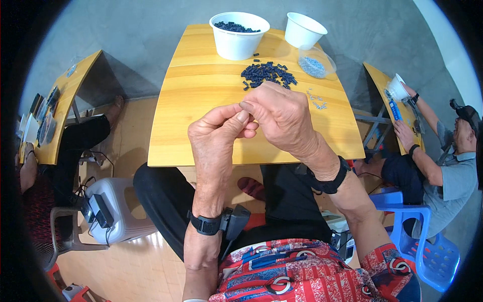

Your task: Assembling small metal pins into black rubber components on a wooden table in a manufacturing environment.

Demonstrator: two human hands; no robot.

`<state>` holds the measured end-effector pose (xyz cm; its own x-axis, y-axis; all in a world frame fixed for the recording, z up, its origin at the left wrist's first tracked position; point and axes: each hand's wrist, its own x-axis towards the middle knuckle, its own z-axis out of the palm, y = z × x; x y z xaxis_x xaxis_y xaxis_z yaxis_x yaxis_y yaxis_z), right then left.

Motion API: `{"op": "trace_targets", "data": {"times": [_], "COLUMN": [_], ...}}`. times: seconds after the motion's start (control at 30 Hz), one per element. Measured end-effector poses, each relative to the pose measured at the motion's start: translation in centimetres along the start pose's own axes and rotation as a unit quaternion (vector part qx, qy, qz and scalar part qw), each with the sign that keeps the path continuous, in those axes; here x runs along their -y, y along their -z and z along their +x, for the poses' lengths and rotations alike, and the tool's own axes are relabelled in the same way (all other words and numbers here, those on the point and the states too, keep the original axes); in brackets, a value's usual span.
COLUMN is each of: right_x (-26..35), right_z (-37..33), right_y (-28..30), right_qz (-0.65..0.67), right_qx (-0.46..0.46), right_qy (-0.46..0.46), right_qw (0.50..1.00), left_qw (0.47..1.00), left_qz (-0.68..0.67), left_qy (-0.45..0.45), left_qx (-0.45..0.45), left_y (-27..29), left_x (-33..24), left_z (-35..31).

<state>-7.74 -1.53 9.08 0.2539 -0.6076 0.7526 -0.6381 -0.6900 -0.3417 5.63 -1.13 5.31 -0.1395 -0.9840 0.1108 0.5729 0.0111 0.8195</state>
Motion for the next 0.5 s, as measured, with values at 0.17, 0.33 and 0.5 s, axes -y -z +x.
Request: {"op": "trace_targets", "data": {"times": [0.17,0.33,0.5], "right_x": [0.0,-0.1,0.4], "right_z": [-0.3,-0.8,-0.8], "right_y": [0.2,0.9,1.3], "right_qz": [0.021,0.111,0.157], "right_qx": [0.007,0.014,0.037], "right_qy": [-0.028,-0.107,-0.221], "right_qw": [0.999,0.988,0.962], "left_qw": [1.0,1.0,1.0], "left_qz": [0.016,0.01,0.006], "left_qy": [-0.019,-0.009,0.009], "left_qx": [0.002,0.014,0.013], "left_y": [0.0,-0.3,-0.2], "left_x": [0.3,0.6,0.5], "left_z": [0.1,0.1,0.3]}}
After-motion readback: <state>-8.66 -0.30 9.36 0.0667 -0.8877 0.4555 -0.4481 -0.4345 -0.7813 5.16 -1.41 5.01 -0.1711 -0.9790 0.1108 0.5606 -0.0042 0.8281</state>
